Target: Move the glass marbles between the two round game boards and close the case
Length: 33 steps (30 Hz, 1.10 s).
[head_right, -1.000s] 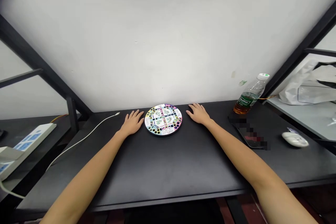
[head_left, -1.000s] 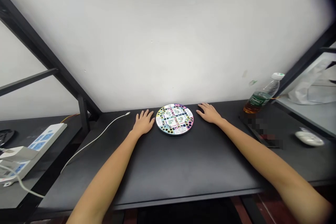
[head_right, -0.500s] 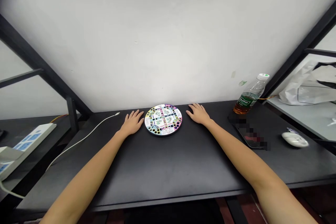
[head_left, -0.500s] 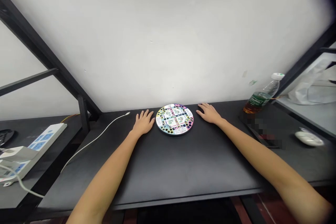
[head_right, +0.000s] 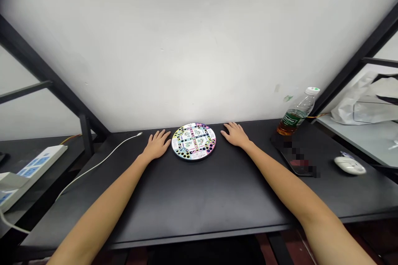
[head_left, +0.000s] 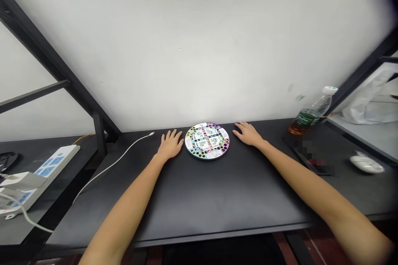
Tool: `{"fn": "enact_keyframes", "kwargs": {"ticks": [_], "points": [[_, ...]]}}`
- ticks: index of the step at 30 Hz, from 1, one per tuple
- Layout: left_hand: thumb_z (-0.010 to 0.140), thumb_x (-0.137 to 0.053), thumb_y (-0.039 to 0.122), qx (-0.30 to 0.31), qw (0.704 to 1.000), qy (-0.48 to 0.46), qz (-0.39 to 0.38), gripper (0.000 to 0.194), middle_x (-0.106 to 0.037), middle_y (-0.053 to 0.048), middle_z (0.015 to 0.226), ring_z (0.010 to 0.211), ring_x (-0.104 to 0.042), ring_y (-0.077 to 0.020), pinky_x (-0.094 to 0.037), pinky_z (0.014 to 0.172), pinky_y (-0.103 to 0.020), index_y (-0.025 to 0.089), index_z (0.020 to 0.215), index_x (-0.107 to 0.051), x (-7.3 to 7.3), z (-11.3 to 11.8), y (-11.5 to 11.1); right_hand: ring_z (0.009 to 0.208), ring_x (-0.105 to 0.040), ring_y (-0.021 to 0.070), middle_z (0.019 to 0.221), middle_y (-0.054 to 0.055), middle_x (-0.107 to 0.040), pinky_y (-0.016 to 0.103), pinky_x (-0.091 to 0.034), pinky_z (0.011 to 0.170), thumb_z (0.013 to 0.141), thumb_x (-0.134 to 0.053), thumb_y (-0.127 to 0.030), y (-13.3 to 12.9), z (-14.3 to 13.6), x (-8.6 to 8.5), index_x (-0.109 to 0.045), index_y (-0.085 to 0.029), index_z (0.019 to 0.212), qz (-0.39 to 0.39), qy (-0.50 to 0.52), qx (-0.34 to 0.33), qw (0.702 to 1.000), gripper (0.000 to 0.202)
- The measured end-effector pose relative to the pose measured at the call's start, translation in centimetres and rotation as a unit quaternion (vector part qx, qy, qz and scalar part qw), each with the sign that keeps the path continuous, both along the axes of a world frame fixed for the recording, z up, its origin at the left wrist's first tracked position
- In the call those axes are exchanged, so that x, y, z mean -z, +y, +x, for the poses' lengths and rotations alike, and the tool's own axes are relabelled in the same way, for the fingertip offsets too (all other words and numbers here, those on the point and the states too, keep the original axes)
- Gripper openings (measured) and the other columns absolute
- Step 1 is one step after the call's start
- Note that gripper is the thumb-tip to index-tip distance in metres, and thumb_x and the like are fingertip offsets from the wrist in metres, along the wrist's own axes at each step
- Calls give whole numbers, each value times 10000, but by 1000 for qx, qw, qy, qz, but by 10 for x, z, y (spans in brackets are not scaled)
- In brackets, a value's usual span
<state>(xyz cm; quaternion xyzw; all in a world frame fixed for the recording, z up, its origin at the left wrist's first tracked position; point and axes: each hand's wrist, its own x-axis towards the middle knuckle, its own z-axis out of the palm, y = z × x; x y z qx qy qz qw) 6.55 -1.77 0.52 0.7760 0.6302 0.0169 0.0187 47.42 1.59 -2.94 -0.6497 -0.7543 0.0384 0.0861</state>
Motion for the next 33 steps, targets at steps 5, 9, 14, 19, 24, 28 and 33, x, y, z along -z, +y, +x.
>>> {"fn": "enact_keyframes", "kwargs": {"ticks": [5, 9, 14, 19, 24, 28, 33], "points": [[1008, -250, 499, 1, 1000, -2, -1, 597, -272, -89, 1635, 1502, -217, -350, -195, 1193, -589, 244, 1539, -344, 0, 0, 0, 1469, -298, 327, 1585, 139, -365, 500, -227, 1198, 988, -291, -593, -1, 0, 0, -455, -151, 1492, -1, -1, -1, 1000, 689], [1008, -257, 496, 0, 1000, -2, 0, 594, -274, -92, 1634, 1502, -220, -348, -198, 1192, -590, 242, 1537, -349, 0, 0, 0, 1477, -283, 320, 1591, 135, -355, 489, -207, 1208, 990, -294, -588, -2, -1, -2, -443, -149, 1502, -6, -1, 2, 1000, 691], [1010, -254, 496, 1, 1000, 4, -1, 590, -272, -85, 1635, 1502, -222, -342, -204, 1191, -585, 251, 1539, -344, -1, 0, -1, 1476, -286, 319, 1589, 147, -356, 488, -208, 1208, 992, -302, -578, -2, -2, -3, -444, -141, 1500, -5, -1, 2, 1000, 685], [1011, -252, 498, -2, 1000, 6, -2, 590, -269, -81, 1637, 1503, -221, -339, -204, 1193, -580, 252, 1539, -342, -2, 0, -1, 1474, -288, 320, 1590, 145, -354, 495, -214, 1204, 991, -298, -585, -1, -1, -1, -444, -150, 1498, -4, -1, 1, 1000, 684], [1011, -249, 500, -1, 1000, 1, -3, 592, -274, -82, 1635, 1503, -217, -342, -195, 1196, -582, 249, 1540, -343, 0, -1, 0, 1475, -286, 327, 1586, 146, -360, 494, -210, 1205, 991, -301, -582, 0, -1, 0, -450, -144, 1495, -3, 2, 0, 1000, 684], [1010, -256, 499, 0, 1000, -2, -2, 592, -273, -85, 1635, 1503, -216, -347, -193, 1195, -590, 248, 1538, -346, 1, -1, 1, 1473, -291, 323, 1587, 142, -361, 494, -210, 1206, 990, -308, -579, 0, 0, 1, -454, -147, 1494, -2, 3, 0, 1000, 679], [1011, -258, 493, 0, 1000, 1, -1, 594, -275, -90, 1634, 1502, -217, -349, -195, 1194, -589, 237, 1541, -343, 0, 0, 0, 1476, -287, 319, 1592, 140, -352, 490, -208, 1207, 990, -309, -583, 1, 0, 1, -451, -151, 1497, -3, 2, 2, 1000, 681]]}}
